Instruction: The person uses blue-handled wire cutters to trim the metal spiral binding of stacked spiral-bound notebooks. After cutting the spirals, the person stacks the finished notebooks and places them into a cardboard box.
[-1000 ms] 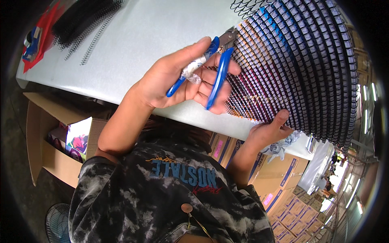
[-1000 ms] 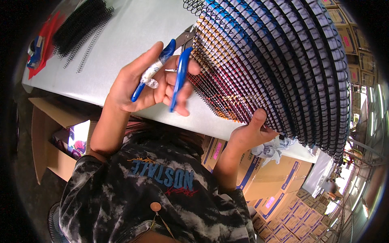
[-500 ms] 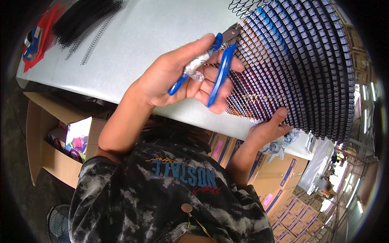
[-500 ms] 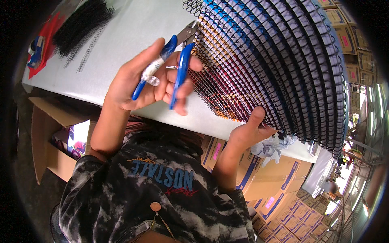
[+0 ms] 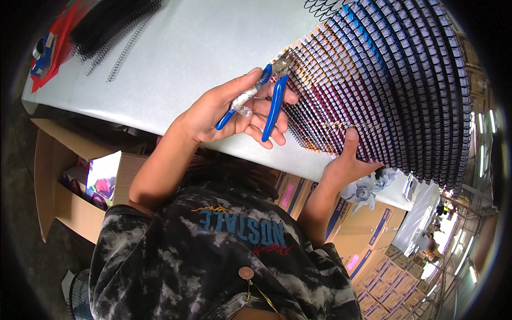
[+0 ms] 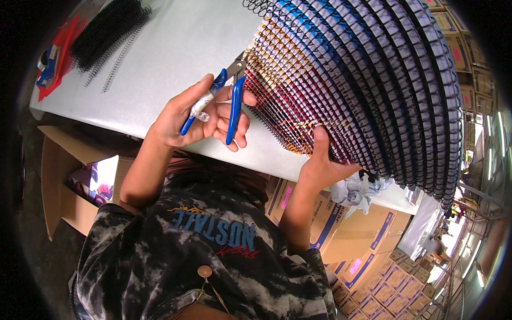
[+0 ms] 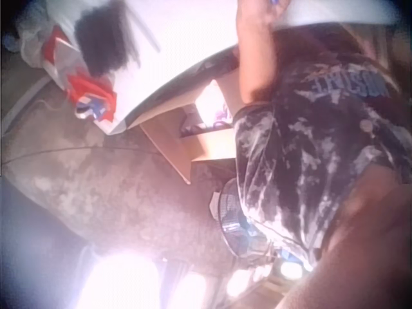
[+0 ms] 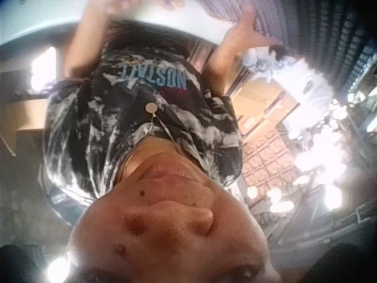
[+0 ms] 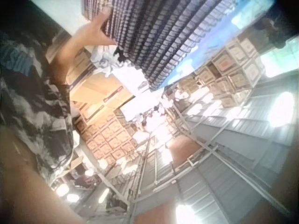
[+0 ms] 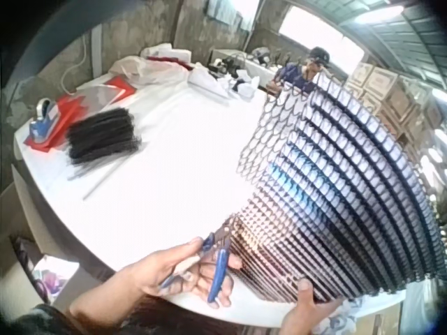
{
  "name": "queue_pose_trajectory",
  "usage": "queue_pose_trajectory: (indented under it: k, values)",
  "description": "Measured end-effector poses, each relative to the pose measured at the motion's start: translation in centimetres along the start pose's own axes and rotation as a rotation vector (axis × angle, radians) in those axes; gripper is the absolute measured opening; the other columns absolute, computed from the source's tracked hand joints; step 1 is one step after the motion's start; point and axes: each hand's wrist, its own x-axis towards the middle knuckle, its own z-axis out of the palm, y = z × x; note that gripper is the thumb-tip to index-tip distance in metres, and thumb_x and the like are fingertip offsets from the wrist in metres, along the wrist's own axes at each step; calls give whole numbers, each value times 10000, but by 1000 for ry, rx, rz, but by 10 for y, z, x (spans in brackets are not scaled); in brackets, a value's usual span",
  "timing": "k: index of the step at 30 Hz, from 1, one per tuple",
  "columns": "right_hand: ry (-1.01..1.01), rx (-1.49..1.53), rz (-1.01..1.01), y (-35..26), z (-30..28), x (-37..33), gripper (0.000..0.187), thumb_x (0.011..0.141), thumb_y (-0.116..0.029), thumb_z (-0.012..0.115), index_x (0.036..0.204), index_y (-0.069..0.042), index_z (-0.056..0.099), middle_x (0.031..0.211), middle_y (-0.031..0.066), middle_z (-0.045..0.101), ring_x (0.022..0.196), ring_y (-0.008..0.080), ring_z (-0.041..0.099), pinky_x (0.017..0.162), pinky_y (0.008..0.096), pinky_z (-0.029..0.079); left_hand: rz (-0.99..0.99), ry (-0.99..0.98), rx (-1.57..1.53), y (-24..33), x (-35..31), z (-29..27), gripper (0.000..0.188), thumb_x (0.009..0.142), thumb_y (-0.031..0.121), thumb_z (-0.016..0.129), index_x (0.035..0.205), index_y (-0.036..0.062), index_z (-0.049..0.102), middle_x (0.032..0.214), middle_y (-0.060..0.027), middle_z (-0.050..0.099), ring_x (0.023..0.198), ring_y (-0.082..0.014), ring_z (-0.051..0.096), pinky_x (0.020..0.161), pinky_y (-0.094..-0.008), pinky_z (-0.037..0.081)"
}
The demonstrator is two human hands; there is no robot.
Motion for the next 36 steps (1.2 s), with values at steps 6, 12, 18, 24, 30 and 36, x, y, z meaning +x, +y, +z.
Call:
queue_pose_trajectory:
  k: [6, 12, 18, 24, 30, 36]
  values:
    - [12, -67, -21, 1, -1, 0, 690, 743, -115, 738, 1259, 127, 350, 1283, 225, 452, 1146, 271, 472, 1026, 369, 320, -11, -99, -70, -3, 1, -7, 761, 920, 586, 173, 1264, -57, 392, 915, -218, 588, 859, -367, 640, 715, -421, 542]
    - [11, -112, -14, 0, -1, 0, 684, 742, -95, 730, 1264, 125, 348, 1280, 231, 453, 1142, 280, 475, 1032, 370, 315, -52, 129, 59, 10, -1, 9, 713, 928, 586, 196, 1181, -24, 465, 825, -157, 604, 706, -290, 631, 657, -367, 531]
    - [-43, -140, -17, 5, -7, -3, 795, 695, -88, 771, 1297, 119, 293, 1321, 226, 402, 1189, 277, 425, 1064, 365, 264, 184, 610, 1218, -5, 3, 14, 655, 928, 583, 256, 1153, 27, 517, 847, -134, 609, 689, -200, 614, 604, -276, 498]
    - [-46, -104, -12, 10, -5, -4, 885, 671, -98, 796, 1327, 112, 241, 1359, 225, 354, 1237, 271, 374, 1086, 381, 227, -57, 219, 82, 8, -3, 10, 649, 947, 548, 231, 1148, 3, 521, 776, -106, 590, 664, -206, 601, 577, -291, 498]
    - [-90, -68, -74, 17, -8, -6, 944, 645, -62, 802, 1342, 99, 186, 1368, 221, 318, 1244, 277, 358, 1089, 389, 225, 67, 613, 1220, -1, -3, 14, 635, 942, 555, 246, 1176, 36, 525, 811, -123, 617, 710, -196, 618, 637, -282, 497]
    - [-107, -56, -87, 19, -4, -8, 1001, 635, -108, 826, 1350, 92, 154, 1383, 234, 271, 1268, 286, 323, 1091, 395, 218, -53, 199, 19, -3, -6, 1, 688, 934, 557, 221, 1168, -21, 513, 760, -119, 596, 660, -212, 642, 564, -299, 534]
